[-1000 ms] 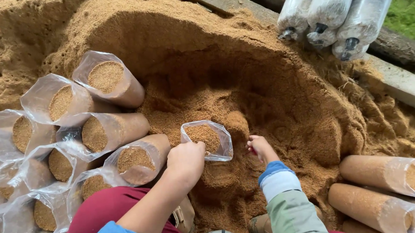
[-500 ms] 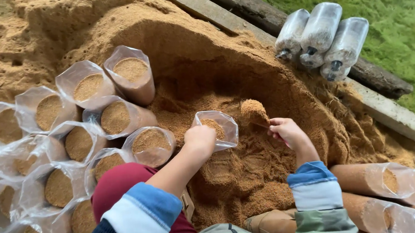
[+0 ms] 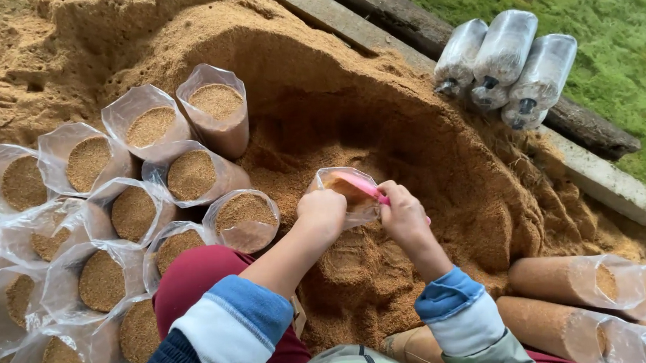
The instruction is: Filling clear plastic bags with substrate material using a small hand scoop at a steady pace.
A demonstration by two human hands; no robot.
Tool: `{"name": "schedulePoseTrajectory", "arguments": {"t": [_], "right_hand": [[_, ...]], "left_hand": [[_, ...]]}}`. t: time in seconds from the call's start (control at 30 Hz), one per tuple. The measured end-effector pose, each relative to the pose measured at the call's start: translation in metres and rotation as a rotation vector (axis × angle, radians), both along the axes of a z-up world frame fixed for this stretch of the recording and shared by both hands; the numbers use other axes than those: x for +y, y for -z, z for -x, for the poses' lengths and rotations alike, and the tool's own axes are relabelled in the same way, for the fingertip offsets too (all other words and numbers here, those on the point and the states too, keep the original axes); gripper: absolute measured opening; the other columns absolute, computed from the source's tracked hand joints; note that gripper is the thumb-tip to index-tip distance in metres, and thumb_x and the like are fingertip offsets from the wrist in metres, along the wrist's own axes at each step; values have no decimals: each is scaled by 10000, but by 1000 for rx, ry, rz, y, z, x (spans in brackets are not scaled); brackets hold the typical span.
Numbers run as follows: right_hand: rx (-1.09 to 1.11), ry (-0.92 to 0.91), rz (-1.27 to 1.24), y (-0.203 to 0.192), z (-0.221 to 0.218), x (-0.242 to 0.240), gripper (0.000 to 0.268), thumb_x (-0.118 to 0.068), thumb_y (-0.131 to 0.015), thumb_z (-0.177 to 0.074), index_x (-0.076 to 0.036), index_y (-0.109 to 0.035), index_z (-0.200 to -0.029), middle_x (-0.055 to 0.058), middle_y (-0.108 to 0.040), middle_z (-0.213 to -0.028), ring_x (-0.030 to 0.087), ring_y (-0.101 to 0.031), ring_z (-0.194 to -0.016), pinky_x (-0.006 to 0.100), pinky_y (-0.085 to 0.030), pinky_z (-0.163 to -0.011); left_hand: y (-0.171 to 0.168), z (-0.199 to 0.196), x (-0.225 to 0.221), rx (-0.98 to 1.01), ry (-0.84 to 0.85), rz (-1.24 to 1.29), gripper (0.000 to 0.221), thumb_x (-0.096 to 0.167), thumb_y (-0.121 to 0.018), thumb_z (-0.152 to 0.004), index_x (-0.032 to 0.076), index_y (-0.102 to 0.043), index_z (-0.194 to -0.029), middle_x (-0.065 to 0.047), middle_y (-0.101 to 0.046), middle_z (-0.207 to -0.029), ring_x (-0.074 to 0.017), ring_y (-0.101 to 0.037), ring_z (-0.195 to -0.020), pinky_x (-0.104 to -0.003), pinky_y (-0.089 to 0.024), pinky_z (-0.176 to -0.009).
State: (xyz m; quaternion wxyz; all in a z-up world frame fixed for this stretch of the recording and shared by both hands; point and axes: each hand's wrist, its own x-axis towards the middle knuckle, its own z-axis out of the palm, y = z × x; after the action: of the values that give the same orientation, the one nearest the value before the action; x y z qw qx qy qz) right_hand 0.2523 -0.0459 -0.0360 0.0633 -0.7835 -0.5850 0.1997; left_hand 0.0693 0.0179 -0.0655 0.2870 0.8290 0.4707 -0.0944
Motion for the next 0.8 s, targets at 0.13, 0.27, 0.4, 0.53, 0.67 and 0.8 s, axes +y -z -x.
{"name": "schedulePoseTrajectory", "arguments": {"t": [0.13, 0.27, 0.4, 0.53, 0.67, 0.8], "right_hand": [[412, 185, -79, -13, -27, 1, 267, -125, -683, -861, -197, -691, -1118, 96, -728, -862, 232, -691, -747, 372, -553, -654], [741, 491, -87, 45, -94, 12, 367, -71, -687, -827, -47, -665, -1192, 121, -698, -913, 147, -646, -685, 278, -563, -614], [716, 634, -36, 168, -174, 14, 369, -43, -689, -811, -29, -668, -1179, 118, -695, -897, 149, -668, -678, 271, -581, -607], [315, 674, 90, 291, -240, 13, 382, -87, -766, -752, -204, -742, -1114, 50, -747, -888, 188, -732, -796, 326, -610, -686], [103, 579, -40, 309, -210, 8, 192, -132, -626, -918, -128, -745, -1070, 108, -757, -1025, 323, -678, -892, 424, -532, -796], [474, 514, 75, 326, -144, 9, 383, 41, -682, -808, -90, -739, -1163, 96, -769, -1039, 240, -705, -901, 345, -566, -816]], "left_hand": [[-21, 15, -10, 13, 33, 7, 232, 5, -570, -897, 9, -778, -1001, -168, -748, -932, -399, -735, -940, -608, -574, -707], [-32, 15, -17, 22, -60, 55, 171, -71, -594, -873, -70, -753, -936, -260, -707, -892, -463, -708, -860, -670, -542, -657], [-54, 32, -20, 11, 45, 42, 228, -25, -557, -896, -20, -743, -1027, -207, -732, -887, -416, -741, -887, -600, -587, -723], [-60, 32, -24, 17, 73, -39, 167, 60, -579, -934, 12, -731, -985, -173, -735, -822, -362, -754, -778, -522, -611, -661], [-73, 25, -24, 108, 50, 64, 116, 112, -589, -888, 33, -648, -950, -168, -713, -864, -342, -718, -737, -452, -589, -676], [-71, 20, -21, 168, 65, 79, 105, 98, -614, -868, 41, -665, -940, -166, -708, -868, -325, -718, -717, -437, -588, -643]]}}
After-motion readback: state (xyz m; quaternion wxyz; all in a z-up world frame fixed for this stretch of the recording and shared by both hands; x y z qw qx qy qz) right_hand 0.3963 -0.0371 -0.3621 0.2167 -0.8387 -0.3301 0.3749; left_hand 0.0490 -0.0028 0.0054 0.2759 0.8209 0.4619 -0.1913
